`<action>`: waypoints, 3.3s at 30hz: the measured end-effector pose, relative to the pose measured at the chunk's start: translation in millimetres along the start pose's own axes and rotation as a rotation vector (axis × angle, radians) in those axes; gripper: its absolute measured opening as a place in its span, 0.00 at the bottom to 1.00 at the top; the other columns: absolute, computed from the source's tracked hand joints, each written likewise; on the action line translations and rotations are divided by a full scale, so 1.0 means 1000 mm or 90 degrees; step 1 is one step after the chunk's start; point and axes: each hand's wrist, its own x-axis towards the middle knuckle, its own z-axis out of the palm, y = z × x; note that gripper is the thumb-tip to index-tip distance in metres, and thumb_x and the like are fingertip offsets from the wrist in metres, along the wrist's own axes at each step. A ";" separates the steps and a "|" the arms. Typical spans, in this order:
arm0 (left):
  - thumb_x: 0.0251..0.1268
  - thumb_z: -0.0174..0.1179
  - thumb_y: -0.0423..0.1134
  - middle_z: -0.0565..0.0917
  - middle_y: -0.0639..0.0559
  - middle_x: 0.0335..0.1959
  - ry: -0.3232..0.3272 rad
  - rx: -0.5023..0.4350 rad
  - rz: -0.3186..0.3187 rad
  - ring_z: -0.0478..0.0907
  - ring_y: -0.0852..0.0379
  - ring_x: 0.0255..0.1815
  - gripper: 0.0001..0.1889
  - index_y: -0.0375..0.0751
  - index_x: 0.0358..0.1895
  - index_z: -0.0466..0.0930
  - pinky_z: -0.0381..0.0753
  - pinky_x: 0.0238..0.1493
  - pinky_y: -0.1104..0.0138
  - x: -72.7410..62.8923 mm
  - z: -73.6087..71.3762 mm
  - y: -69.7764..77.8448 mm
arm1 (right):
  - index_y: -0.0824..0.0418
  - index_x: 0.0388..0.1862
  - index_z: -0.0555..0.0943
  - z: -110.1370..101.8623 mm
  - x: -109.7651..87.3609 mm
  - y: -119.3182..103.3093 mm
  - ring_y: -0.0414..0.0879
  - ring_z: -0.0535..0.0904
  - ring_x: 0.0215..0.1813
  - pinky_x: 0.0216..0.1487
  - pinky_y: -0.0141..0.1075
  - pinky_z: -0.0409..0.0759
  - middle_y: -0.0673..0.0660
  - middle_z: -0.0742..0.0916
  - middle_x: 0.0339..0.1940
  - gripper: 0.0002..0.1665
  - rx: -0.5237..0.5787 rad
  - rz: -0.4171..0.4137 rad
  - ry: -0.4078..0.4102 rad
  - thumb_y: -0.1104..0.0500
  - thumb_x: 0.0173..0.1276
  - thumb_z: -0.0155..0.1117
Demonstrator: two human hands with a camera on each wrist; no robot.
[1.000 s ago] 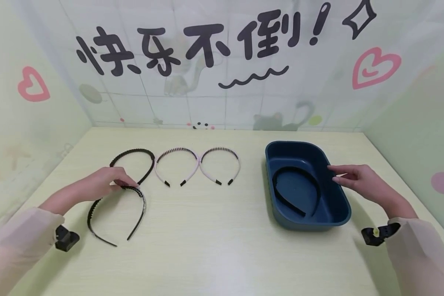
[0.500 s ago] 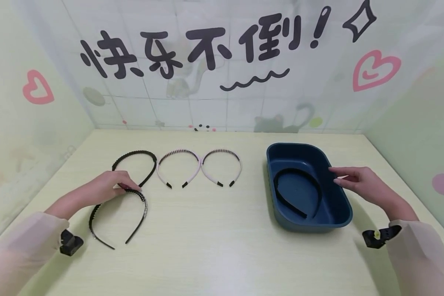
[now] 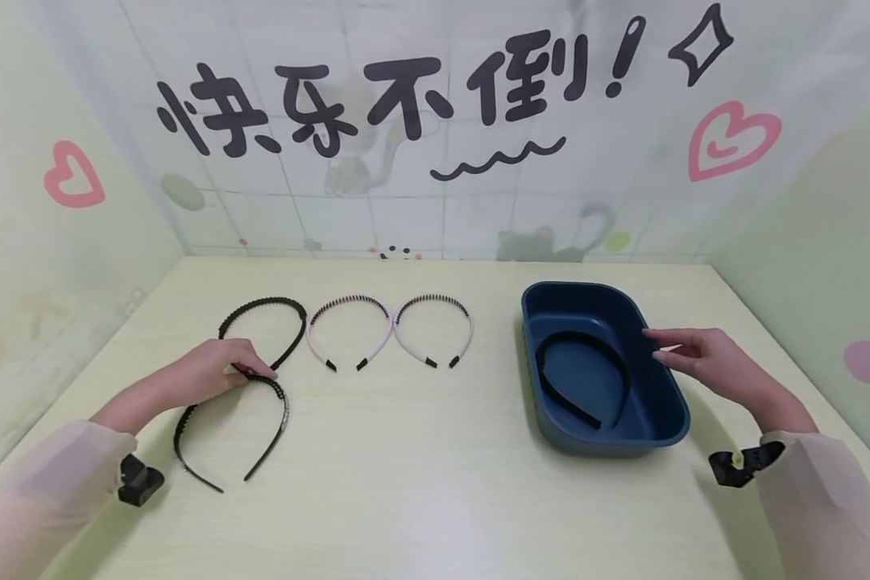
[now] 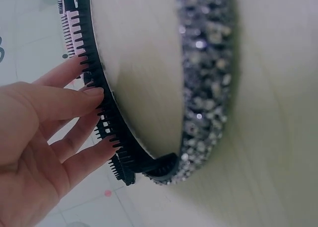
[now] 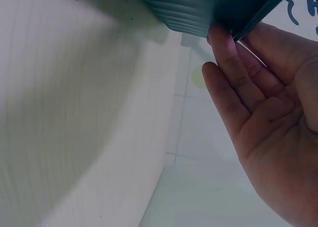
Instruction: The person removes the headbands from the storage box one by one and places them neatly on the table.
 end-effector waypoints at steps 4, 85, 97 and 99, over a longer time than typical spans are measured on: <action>0.46 0.53 0.13 0.79 0.55 0.31 -0.003 0.012 0.004 0.77 0.53 0.37 0.23 0.41 0.39 0.86 0.76 0.39 0.59 0.001 -0.002 0.000 | 0.70 0.58 0.72 0.000 0.001 0.001 0.26 0.76 0.43 0.38 0.19 0.72 0.54 0.79 0.51 0.23 -0.003 -0.015 0.006 0.61 0.66 0.58; 0.68 0.49 0.33 0.78 0.49 0.50 -0.186 -0.069 0.250 0.74 0.60 0.47 0.14 0.39 0.54 0.77 0.71 0.46 0.76 0.225 0.042 0.210 | 0.71 0.59 0.72 0.004 -0.004 0.004 0.24 0.73 0.45 0.40 0.21 0.73 0.60 0.78 0.54 0.23 0.034 0.000 0.007 0.62 0.67 0.57; 0.67 0.49 0.32 0.79 0.49 0.49 -0.169 -0.018 0.237 0.73 0.61 0.45 0.15 0.40 0.54 0.78 0.69 0.45 0.77 0.267 0.057 0.232 | 0.71 0.59 0.71 0.002 -0.003 0.001 0.23 0.73 0.45 0.41 0.19 0.71 0.71 0.75 0.55 0.23 0.024 0.006 0.015 0.62 0.68 0.56; 0.67 0.49 0.32 0.79 0.49 0.49 -0.176 -0.011 0.230 0.73 0.61 0.45 0.15 0.41 0.54 0.78 0.69 0.45 0.77 0.272 0.059 0.236 | 0.71 0.59 0.71 0.002 -0.004 0.002 0.23 0.73 0.44 0.41 0.19 0.71 0.71 0.75 0.55 0.23 0.025 0.009 0.016 0.62 0.68 0.56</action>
